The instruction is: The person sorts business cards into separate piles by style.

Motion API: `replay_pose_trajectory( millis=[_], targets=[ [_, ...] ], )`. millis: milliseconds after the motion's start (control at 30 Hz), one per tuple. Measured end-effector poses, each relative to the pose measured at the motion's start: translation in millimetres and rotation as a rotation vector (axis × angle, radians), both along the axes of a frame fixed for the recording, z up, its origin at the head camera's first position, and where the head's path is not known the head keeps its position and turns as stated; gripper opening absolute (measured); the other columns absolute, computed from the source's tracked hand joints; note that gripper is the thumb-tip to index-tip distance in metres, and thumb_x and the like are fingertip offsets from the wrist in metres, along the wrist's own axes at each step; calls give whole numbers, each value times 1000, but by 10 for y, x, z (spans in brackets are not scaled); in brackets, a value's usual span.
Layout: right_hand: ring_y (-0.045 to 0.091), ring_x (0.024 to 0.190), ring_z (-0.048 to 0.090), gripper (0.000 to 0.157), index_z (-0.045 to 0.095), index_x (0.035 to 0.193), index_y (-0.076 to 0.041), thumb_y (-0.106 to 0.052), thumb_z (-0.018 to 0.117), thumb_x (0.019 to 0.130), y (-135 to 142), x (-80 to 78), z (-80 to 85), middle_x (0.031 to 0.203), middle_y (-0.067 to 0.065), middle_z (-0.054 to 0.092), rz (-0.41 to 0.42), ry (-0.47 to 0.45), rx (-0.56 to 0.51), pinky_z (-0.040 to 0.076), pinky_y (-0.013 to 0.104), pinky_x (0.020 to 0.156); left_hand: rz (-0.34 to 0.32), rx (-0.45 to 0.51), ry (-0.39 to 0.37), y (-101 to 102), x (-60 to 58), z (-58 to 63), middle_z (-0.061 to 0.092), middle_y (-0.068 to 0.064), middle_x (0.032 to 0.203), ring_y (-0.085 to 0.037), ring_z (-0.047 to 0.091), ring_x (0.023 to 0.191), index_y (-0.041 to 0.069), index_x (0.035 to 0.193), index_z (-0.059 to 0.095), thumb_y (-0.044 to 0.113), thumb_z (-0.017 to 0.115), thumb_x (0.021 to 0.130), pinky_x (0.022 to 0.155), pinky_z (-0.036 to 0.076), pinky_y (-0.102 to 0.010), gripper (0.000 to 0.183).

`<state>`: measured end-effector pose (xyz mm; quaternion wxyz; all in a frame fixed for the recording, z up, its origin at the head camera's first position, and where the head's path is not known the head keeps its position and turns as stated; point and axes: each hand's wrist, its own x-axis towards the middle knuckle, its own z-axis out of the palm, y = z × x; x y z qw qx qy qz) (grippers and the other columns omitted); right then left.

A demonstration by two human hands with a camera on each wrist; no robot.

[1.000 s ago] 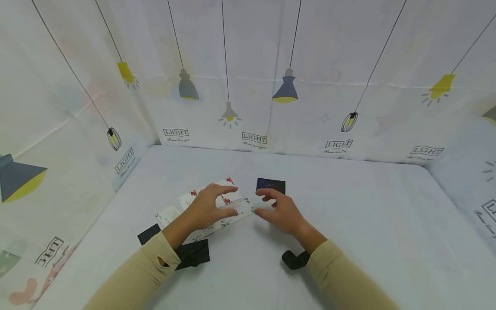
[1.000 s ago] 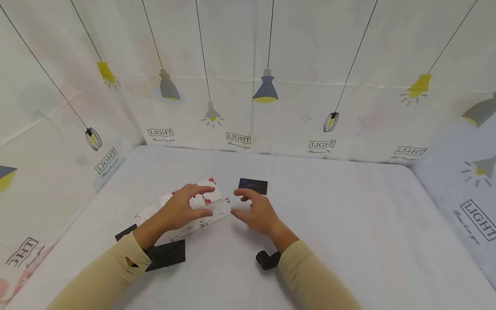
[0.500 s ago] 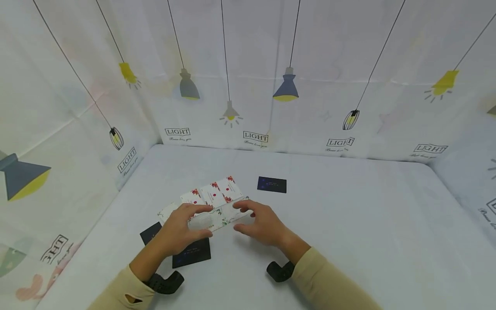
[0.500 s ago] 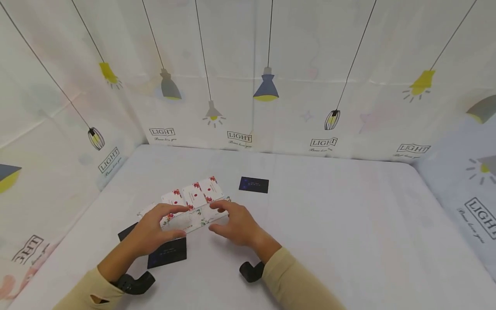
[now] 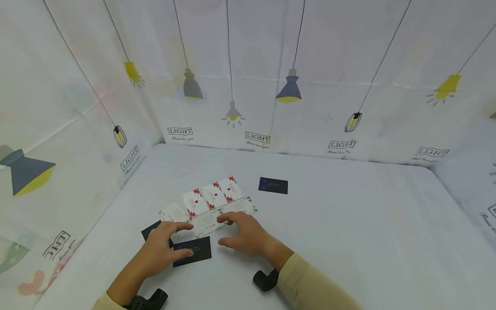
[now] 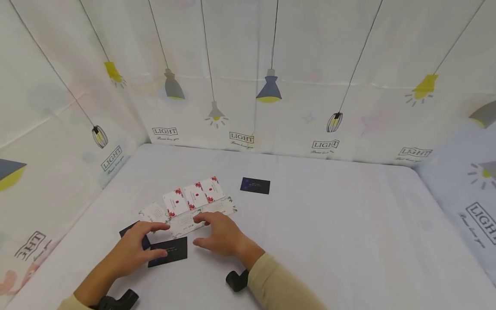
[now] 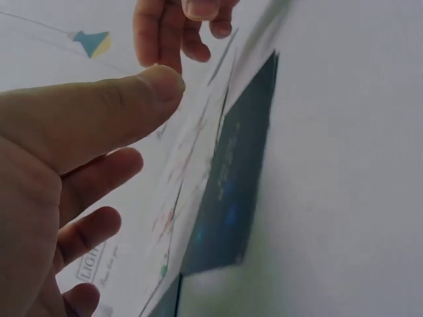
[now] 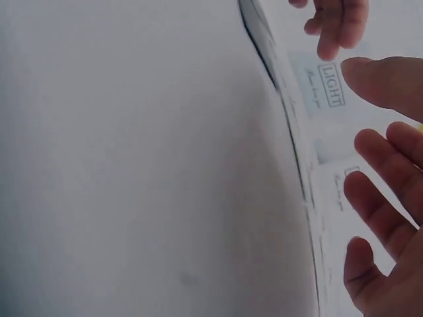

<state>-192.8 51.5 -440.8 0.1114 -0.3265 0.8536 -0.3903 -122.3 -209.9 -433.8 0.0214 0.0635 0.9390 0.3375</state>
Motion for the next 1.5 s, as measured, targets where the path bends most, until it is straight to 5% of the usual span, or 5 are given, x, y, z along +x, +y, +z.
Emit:
replay_pose_trajectory(
  millis=[633, 1500],
  targets=[
    [12, 105, 55, 49, 65, 130, -19, -30, 79, 83, -181, 1, -93, 118, -12, 62, 43, -3, 185, 44, 31, 93, -29, -165, 23, -184, 9, -137, 62, 5, 113, -25, 48, 115, 17, 116, 70, 26, 88, 75, 95, 29, -51, 46],
    [10, 99, 49, 50, 65, 129, -21, -32, 78, 82, -278, 79, -80, 118, -15, 64, 82, 106, 285, 39, 31, 92, -45, -89, -48, -163, 10, -135, 62, 12, 108, -21, 48, 112, 19, 114, 70, 27, 88, 75, 97, 27, -55, 44]
  ],
)
